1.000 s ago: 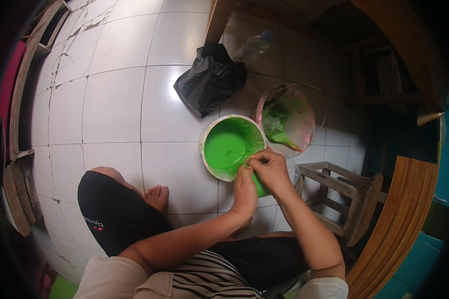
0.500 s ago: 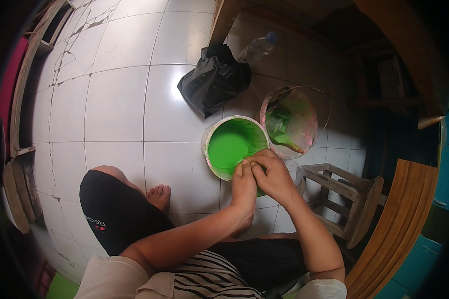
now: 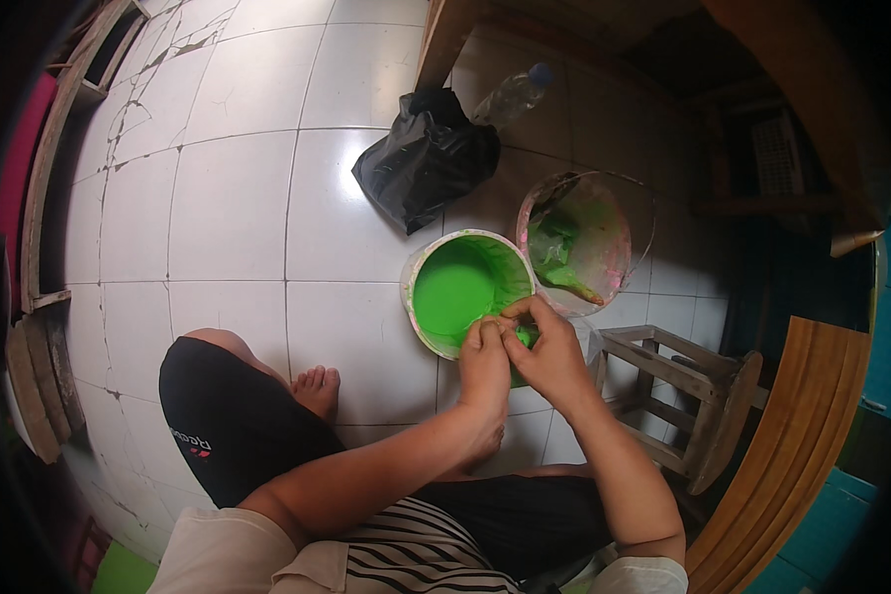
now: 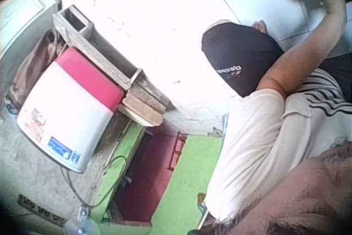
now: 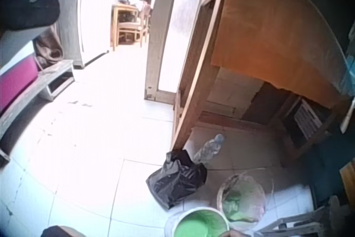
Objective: The person empties a bag of green pigment into a bucket and mixes it with a liquid using a brush.
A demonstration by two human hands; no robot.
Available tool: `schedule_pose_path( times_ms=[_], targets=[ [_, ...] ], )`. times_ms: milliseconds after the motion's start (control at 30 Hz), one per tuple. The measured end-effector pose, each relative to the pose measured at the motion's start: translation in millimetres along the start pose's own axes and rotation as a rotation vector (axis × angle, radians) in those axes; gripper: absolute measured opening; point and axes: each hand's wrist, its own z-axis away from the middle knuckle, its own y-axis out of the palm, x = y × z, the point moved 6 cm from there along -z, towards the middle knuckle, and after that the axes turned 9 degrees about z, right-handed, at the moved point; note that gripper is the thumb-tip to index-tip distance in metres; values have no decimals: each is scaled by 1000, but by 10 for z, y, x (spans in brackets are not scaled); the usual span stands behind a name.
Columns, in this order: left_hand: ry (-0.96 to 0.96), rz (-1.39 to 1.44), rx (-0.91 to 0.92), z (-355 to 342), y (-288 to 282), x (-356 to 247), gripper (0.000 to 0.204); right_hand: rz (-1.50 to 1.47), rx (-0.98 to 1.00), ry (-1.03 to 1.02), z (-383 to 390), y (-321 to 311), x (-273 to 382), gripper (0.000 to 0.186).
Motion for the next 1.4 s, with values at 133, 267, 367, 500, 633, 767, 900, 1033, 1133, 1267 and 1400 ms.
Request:
schedule_pose_path(
  times_ms=[133, 267, 367, 500, 633, 767, 900, 1033, 1133, 1267, 1400],
  targets=[
    [25, 24, -4, -77, -12, 45, 28, 29, -1, 22, 20, 14, -64, 23],
    [-41, 14, -27, -68, 4, -23, 24, 64, -22, 65, 56, 7, -50, 24],
    [-53, 92, 8, -91, 21, -7, 23, 108, 85, 165, 81, 9, -30, 26],
    [-13, 34, 14, -121, -20, 50, 25, -9, 88, 76, 120, 35, -142, 29],
    [-42, 8, 47, -83, -11, 5, 26, -246, 94, 240, 69, -49, -624, 28],
    [-23, -68, 95, -43, 50, -9, 29, 184, -80, 274, -133, -493, -1046, 26],
    [49, -143, 162, -122, -33, 138, 30, 397, -198, 229, -444, -739, -1428, 25],
    [11, -133, 195, -96, -20, 115, 30, 349, -177, 212, -802, -703, -1647, 31],
    [1, -139, 184, -45, -10, 64, 29, 206, -147, 256, -1205, -521, -1526, 46],
    [37, -128, 232, -32, -21, 102, 27, 119, -198, 393, -1762, -208, -1872, 54],
    [21, -160, 204, 13, -9, 86, 25, 119, -393, 354, -1814, -75, -1909, 64]
  ],
)
